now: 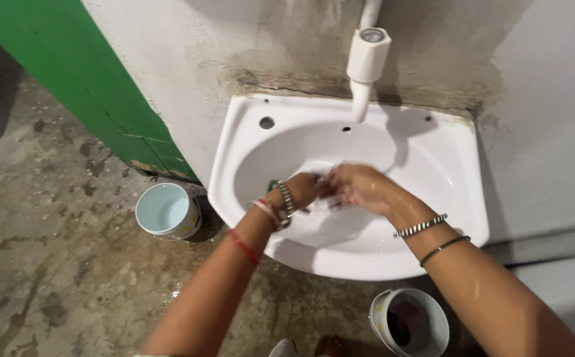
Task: The person scrubs a white wall-mounted sink with a pink cloth, rinses the cloth, and pours water from a maroon mug into the sink to rinse it. The person then washes their hands under the tap and turns off the water.
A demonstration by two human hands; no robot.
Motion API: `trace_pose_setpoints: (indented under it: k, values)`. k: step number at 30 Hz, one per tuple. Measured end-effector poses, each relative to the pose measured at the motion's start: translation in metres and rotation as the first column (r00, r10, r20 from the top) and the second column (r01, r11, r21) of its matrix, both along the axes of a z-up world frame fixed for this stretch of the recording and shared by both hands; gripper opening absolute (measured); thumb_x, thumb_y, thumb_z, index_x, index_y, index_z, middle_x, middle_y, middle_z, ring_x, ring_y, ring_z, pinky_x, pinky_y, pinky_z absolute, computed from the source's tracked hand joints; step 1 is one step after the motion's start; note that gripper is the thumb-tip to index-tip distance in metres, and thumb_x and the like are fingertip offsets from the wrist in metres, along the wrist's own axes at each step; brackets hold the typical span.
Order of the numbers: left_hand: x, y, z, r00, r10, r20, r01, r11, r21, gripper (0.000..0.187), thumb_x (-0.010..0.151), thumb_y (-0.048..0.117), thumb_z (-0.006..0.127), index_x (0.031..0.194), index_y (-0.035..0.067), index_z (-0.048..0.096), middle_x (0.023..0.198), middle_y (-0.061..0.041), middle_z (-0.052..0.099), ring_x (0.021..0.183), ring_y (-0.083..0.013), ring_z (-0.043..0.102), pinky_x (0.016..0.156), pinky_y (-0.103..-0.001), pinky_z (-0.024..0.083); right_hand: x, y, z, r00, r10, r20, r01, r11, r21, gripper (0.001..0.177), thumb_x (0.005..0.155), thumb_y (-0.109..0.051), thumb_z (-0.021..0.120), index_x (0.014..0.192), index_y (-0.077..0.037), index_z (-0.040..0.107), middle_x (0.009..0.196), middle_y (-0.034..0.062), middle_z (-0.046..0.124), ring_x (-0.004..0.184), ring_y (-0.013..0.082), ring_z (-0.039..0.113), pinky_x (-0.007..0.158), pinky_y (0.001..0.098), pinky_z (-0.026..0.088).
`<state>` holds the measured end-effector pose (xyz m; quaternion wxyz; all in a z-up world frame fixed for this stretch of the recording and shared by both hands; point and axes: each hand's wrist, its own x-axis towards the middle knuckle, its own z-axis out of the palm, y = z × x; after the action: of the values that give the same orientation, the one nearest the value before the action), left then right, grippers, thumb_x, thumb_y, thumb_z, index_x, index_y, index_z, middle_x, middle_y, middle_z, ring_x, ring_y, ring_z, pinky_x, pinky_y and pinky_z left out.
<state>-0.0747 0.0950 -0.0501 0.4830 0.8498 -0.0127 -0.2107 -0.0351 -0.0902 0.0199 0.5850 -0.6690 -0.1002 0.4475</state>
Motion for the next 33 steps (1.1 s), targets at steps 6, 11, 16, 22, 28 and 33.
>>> trace_pose_setpoints:
  k: [6, 11, 16, 22, 28, 33]
  values:
    - [0.068, -0.056, 0.022, 0.820, 0.534, -0.204, -0.344, 0.175, -0.923, 0.045, 0.102, 0.025, 0.051, 0.142, 0.007, 0.049, 0.111, -0.007, 0.069, 0.095, -0.0168, 0.065, 0.081, -0.033, 0.057, 0.070, 0.026, -0.020, 0.650, -0.458, -0.606, 0.760, 0.368, 0.536, 0.026, 0.107, -0.012, 0.042, 0.108, 0.006, 0.060, 0.095, 0.0163, 0.065, 0.084, 0.0250, 0.064, 0.081, 0.0353, 0.058]
    - [0.091, -0.088, 0.028, 0.689, 0.694, -0.208, -0.208, -0.086, -0.974, 0.035, 0.112, 0.021, 0.049, 0.124, -0.008, 0.066, 0.102, -0.008, 0.067, 0.091, -0.0163, 0.061, 0.089, -0.030, 0.052, 0.092, 0.031, -0.018, 0.667, -0.473, -0.576, 0.738, 0.313, 0.597, 0.026, 0.104, -0.008, 0.039, 0.103, 0.006, 0.060, 0.089, 0.0170, 0.063, 0.080, 0.0246, 0.060, 0.074, 0.0325, 0.055]
    - [0.074, -0.059, 0.026, 0.667, 0.694, -0.271, -0.233, -0.151, -0.961, 0.040, 0.111, 0.025, 0.048, 0.117, -0.009, 0.068, 0.101, -0.011, 0.070, 0.093, -0.0180, 0.064, 0.091, -0.030, 0.054, 0.089, 0.058, -0.031, 0.649, -0.490, -0.582, 0.747, 0.269, 0.608, 0.021, 0.101, -0.011, 0.043, 0.086, -0.001, 0.052, 0.079, 0.0133, 0.056, 0.068, 0.0231, 0.053, 0.065, 0.0343, 0.052]
    - [0.079, -0.055, 0.027, 0.770, 0.590, -0.243, -0.248, -0.074, -0.966, 0.034, 0.109, 0.020, 0.050, 0.114, -0.010, 0.067, 0.097, -0.014, 0.071, 0.091, -0.0224, 0.066, 0.087, -0.034, 0.056, 0.088, 0.064, -0.043, 0.595, -0.577, -0.559, 0.750, 0.148, 0.645, 0.021, 0.101, -0.009, 0.042, 0.087, 0.001, 0.054, 0.075, 0.0130, 0.055, 0.066, 0.0234, 0.053, 0.062, 0.0338, 0.050]
    - [0.055, -0.030, 0.013, 0.507, 0.831, 0.228, -0.409, 0.465, -0.786, 0.033, 0.105, 0.017, 0.049, 0.108, -0.004, 0.075, 0.106, -0.013, 0.075, 0.101, -0.0220, 0.070, 0.088, -0.030, 0.054, 0.059, 0.064, -0.028, 0.654, -0.533, -0.537, 0.756, 0.440, 0.484, 0.027, 0.109, -0.014, 0.040, 0.090, -0.002, 0.055, 0.073, 0.0070, 0.060, 0.061, 0.0146, 0.055, 0.053, 0.0232, 0.047]
    - [0.003, 0.041, -0.029, 0.919, 0.198, -0.340, -0.336, 0.845, -0.417, 0.025, 0.105, 0.019, 0.053, 0.101, -0.001, 0.069, 0.090, -0.010, 0.066, 0.075, -0.0210, 0.061, 0.055, -0.034, 0.055, 0.001, 0.027, -0.034, 0.983, 0.138, -0.124, -0.157, 0.974, -0.163, 0.024, 0.107, -0.017, 0.046, 0.096, 0.001, 0.057, 0.054, -0.0058, 0.045, 0.036, 0.0051, 0.034, 0.031, 0.0229, 0.026]
